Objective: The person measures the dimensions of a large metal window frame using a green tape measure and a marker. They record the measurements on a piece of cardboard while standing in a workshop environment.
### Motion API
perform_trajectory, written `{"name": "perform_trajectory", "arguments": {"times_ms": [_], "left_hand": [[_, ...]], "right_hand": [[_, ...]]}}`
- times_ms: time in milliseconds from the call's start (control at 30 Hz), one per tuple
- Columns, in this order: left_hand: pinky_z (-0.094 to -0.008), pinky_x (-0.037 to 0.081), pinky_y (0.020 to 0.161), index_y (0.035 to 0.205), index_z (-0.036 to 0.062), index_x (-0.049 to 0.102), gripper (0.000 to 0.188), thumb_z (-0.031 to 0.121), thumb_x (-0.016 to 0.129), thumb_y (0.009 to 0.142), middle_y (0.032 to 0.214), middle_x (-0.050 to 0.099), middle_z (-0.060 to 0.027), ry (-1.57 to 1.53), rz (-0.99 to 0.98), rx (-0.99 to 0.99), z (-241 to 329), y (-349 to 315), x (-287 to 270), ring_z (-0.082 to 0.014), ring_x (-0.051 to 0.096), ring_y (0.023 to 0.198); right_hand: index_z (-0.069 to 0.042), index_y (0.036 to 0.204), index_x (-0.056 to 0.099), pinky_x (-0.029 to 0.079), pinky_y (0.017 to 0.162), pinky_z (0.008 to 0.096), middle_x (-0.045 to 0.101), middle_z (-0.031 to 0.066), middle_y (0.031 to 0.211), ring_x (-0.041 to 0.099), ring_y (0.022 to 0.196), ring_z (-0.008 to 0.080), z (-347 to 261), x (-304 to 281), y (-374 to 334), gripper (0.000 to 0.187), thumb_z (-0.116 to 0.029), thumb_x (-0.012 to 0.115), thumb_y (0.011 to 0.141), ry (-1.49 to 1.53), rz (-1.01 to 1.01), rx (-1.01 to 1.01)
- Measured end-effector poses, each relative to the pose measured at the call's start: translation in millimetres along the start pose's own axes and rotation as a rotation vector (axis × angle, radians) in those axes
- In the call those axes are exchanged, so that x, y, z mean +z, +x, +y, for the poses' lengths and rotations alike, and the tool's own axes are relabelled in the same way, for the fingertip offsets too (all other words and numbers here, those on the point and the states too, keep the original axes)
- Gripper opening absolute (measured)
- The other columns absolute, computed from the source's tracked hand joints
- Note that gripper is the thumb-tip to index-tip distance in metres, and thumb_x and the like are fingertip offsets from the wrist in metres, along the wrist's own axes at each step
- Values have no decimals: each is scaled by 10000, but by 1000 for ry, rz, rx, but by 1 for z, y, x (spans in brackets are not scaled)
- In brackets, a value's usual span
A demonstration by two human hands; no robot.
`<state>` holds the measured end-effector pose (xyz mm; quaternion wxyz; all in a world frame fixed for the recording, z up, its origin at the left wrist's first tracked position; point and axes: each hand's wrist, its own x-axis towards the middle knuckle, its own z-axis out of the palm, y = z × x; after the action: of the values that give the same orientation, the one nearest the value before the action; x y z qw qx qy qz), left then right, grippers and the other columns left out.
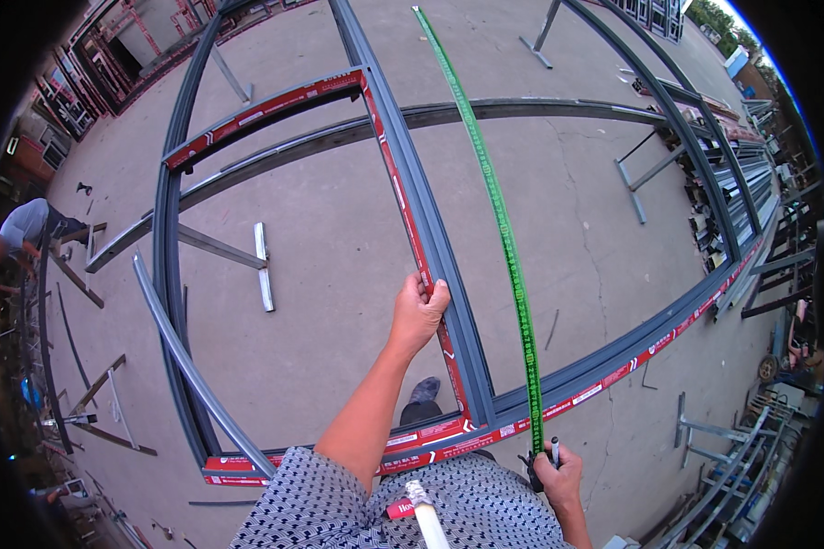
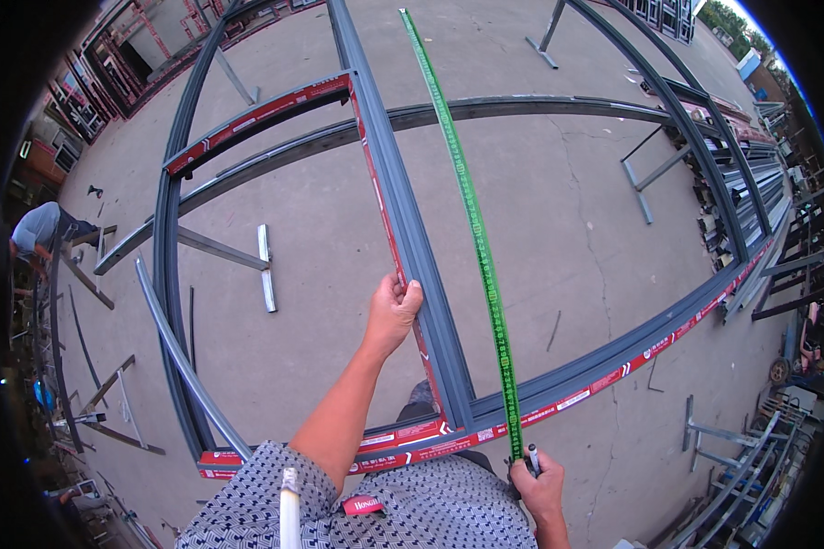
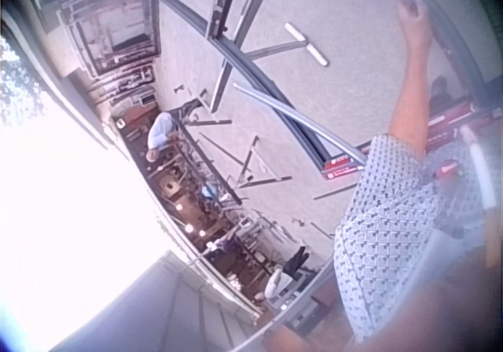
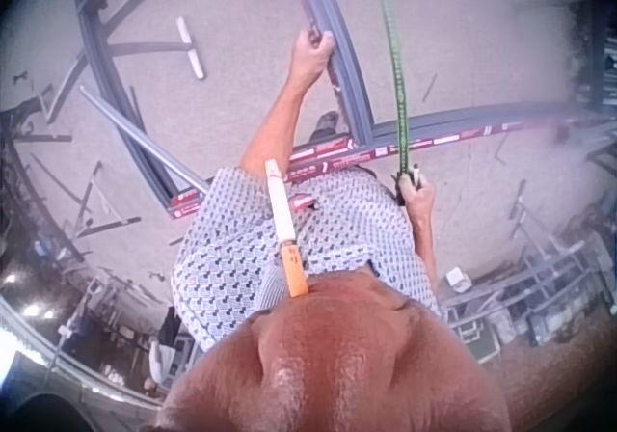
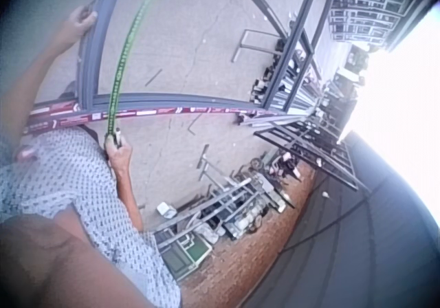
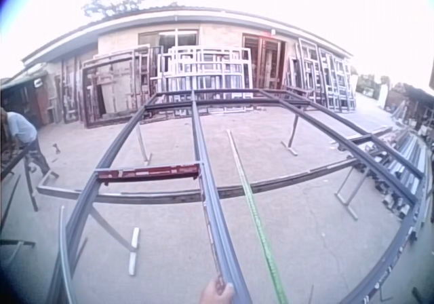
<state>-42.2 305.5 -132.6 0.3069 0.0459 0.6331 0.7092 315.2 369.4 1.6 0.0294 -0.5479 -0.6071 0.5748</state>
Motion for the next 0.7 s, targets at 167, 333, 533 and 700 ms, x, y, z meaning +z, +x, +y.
{"name": "perform_trajectory", "arguments": {"times_ms": [167,333,533,700], "left_hand": [[-257,534,794,1342,-81,494,511,292,667,1037,1086,663,-50,114,-15,37,-6,3,-5,-66,608,895],[-272,538,787,1330,-76,488,512,315,657,1044,1045,660,-40,192,-17,71,-5,3,-7,-75,612,881],[-293,534,838,1506,-81,307,638,268,601,1059,1110,645,-84,335,-32,64,16,-8,-2,-105,610,935],[-299,511,888,1636,-36,-57,888,257,562,1071,1188,598,-109,348,-105,135,19,-8,-6,-129,567,972]], "right_hand": [[19,917,735,416,555,224,638,-43,727,539,627,24,1,2,2,99,-65,683,905,6,-12,-6],[18,912,730,403,550,224,628,-47,723,526,621,23,4,2,5,99,-68,683,902,-2,-21,-19],[13,891,720,393,546,226,608,-49,705,513,615,23,-3,4,4,92,-69,677,896,-6,-16,-20],[13,892,724,397,546,228,614,-48,706,518,615,24,-6,4,4,99,-74,676,898,-12,-22,-15]]}}
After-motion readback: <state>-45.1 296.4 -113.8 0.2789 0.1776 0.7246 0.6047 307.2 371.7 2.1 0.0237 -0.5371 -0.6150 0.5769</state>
